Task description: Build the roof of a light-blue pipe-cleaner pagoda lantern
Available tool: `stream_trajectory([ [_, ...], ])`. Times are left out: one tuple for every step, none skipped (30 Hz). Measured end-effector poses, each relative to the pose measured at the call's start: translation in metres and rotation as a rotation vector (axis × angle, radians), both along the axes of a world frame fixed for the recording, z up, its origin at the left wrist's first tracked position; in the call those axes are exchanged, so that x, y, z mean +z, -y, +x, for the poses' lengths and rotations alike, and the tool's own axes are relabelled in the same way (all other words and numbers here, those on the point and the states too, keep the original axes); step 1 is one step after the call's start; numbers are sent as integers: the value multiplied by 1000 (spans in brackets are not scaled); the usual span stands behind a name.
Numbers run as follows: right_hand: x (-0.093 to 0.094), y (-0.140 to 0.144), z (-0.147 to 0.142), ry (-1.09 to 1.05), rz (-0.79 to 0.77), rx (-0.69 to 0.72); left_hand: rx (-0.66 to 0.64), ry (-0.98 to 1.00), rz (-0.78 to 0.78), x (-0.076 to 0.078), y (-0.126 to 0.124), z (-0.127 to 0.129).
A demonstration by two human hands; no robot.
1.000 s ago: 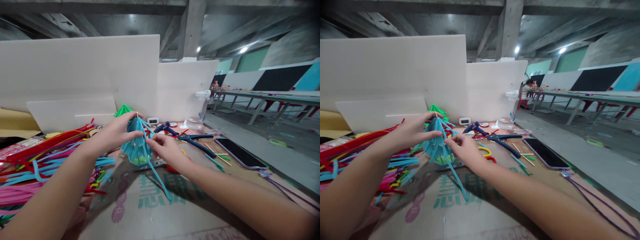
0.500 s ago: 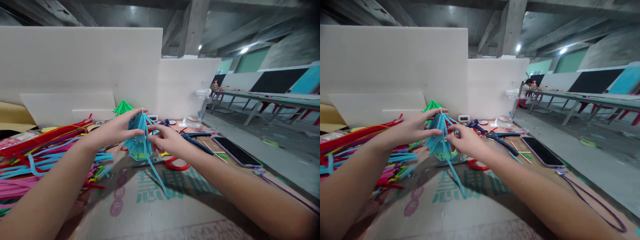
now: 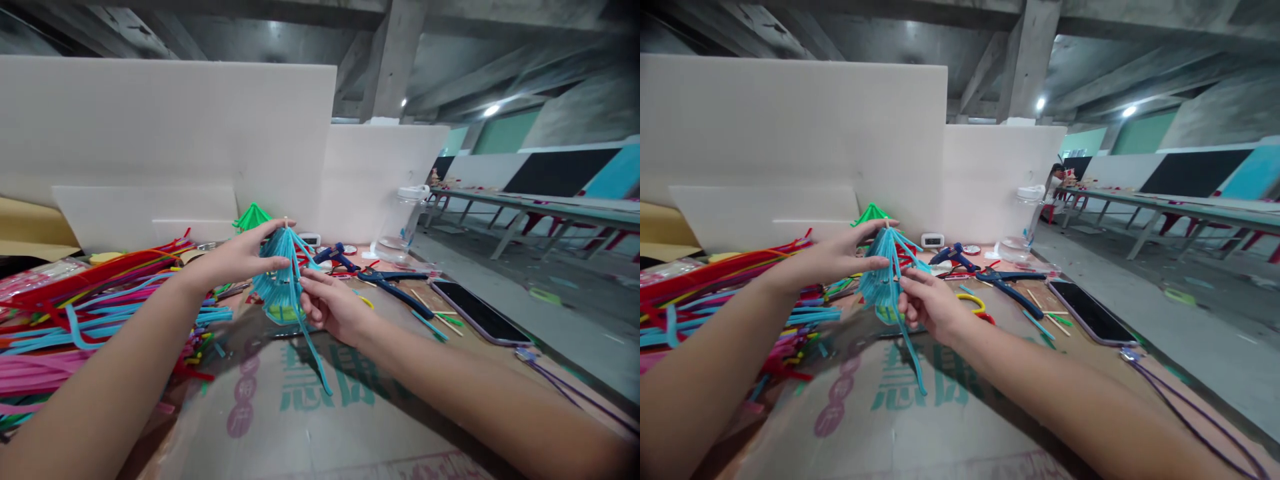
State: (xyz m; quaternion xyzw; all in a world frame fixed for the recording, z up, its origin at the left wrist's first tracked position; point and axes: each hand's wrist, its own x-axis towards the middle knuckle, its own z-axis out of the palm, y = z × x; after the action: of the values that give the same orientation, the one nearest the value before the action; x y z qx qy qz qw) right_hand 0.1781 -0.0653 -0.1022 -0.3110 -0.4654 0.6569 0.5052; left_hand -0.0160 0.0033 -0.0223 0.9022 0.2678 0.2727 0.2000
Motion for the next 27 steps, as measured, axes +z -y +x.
stream_trajectory([
  [0, 0, -2, -19, 12, 7, -8, -6, 10, 0, 1, 1],
  [1, 1, -3, -30, 22, 16, -16, -15, 21, 0, 2, 2],
  [2, 2, -3, -36, 27, 26, -22, -23, 34, 0, 3, 2],
  [3, 3, -3, -40, 30, 39, -27, -30, 46, 0, 3, 3],
  [4, 4, -3, -42, 32, 54, -31, -38, 57, 1, 4, 3],
  [5, 4, -2, -43, 34, 73, -33, -44, 64, 1, 4, 3],
  [5, 5, -2, -45, 39, 93, -35, -47, 66, 1, 4, 3],
  [5, 5, -1, -48, 44, 111, -35, -49, 64, 1, 4, 2],
  [5, 6, 0, -53, 49, 127, -34, -51, 63, 2, 4, 2],
  [5, 6, 0, -59, 52, 139, -31, -54, 62, 2, 5, 2],
  [5, 6, 1, -64, 53, 148, -25, -58, 64, 2, 6, 3],
  [5, 7, 1, -67, 53, 154, -20, -62, 69, 3, 7, 3],
  [5, 7, 1, -69, 54, 158, -15, -67, 76, 3, 9, 4],
  [5, 7, 1, -68, 54, 161, -11, -73, 84, 4, 10, 5],
  [5, 7, 2, -66, 55, 163, -7, -78, 92, 4, 12, 6],
  [4, 7, 2, -64, 57, 166, -1, -83, 98, 4, 13, 6],
  [4, 7, 2, -63, 60, 168, 5, -88, 104, 5, 14, 7],
  [4, 6, 2, -63, 63, 169, 11, -91, 109, 5, 14, 7],
  [3, 6, 2, -62, 64, 168, 12, -94, 114, 5, 14, 6],
  [3, 6, 2, -61, 66, 165, 7, -97, 115, 5, 14, 5],
  [2, 6, 2, -59, 67, 162, 0, -104, 113, 5, 13, 4],
  [2, 6, 3, -57, 68, 157, -5, -112, 108, 5, 12, 3],
  [2, 6, 3, -54, 68, 153, -7, -119, 103, 5, 12, 1],
  [2, 6, 3, -53, 69, 150, -4, -125, 98, 5, 12, 1],
  [2, 6, 3, -52, 70, 149, 5, -128, 96, 5, 12, 1],
  [2, 6, 2, -54, 70, 148, 15, -128, 101, 5, 13, 1],
  [3, 7, 2, -56, 71, 149, 24, -126, 110, 5, 14, 3],
])
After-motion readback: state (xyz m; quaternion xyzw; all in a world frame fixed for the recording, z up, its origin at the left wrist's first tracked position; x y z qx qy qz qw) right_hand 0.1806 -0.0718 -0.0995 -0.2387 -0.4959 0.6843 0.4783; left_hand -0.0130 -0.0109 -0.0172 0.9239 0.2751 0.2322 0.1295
